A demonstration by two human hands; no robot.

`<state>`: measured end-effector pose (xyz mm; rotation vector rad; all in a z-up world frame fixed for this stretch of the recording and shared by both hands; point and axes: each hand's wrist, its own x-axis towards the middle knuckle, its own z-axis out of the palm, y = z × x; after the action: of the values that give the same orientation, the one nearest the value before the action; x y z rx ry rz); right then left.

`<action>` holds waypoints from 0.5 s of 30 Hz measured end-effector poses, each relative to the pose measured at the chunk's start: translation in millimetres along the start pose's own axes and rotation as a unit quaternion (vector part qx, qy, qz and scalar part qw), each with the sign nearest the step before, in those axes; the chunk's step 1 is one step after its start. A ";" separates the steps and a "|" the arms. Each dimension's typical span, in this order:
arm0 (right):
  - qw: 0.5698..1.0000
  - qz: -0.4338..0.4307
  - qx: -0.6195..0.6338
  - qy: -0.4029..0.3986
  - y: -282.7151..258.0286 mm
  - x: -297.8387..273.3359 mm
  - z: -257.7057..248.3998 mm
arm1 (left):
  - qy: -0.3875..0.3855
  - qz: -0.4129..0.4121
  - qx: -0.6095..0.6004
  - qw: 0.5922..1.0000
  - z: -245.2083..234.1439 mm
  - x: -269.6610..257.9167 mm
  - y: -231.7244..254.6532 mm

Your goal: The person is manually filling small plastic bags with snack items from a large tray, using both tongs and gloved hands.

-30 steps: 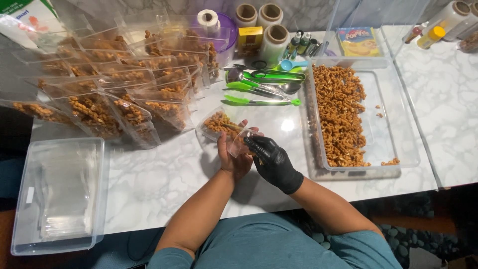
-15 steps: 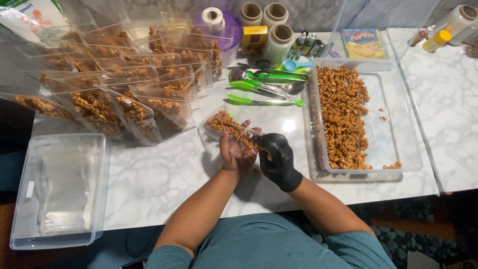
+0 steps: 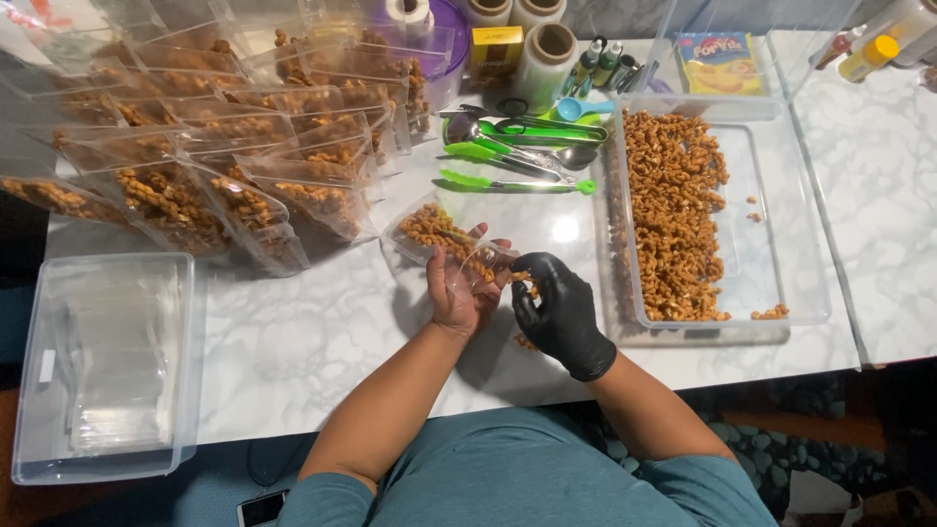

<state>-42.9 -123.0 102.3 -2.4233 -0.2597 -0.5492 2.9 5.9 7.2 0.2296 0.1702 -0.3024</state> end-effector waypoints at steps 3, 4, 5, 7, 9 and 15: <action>1.000 0.002 -0.013 -0.024 -36.9 11.1 -8.3 | -0.020 -0.004 0.033 0.999 23.7 -10.6 9.3; 1.000 0.003 -0.014 -0.024 -38.7 12.5 -8.0 | -0.020 -0.004 0.033 0.999 18.7 -9.2 7.3; 0.999 0.003 0.002 -0.054 -40.7 14.2 -7.5 | -0.024 0.004 0.030 0.999 13.9 -7.5 5.8; 0.996 0.001 0.018 -0.082 -37.4 14.3 -4.0 | -0.029 0.012 0.028 0.999 10.9 -6.5 6.0; 0.988 0.003 0.112 -0.105 -26.8 11.4 2.5 | -0.030 -0.003 0.006 1.000 14.0 -7.9 9.0; 0.974 0.082 0.206 -0.053 -44.5 17.2 -9.4 | -0.016 0.003 -0.010 1.000 20.8 -14.6 7.4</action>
<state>-44.5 -93.3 140.8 -2.0470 -0.1938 -0.2611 -5.8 11.5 31.5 0.2055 0.1412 -0.2990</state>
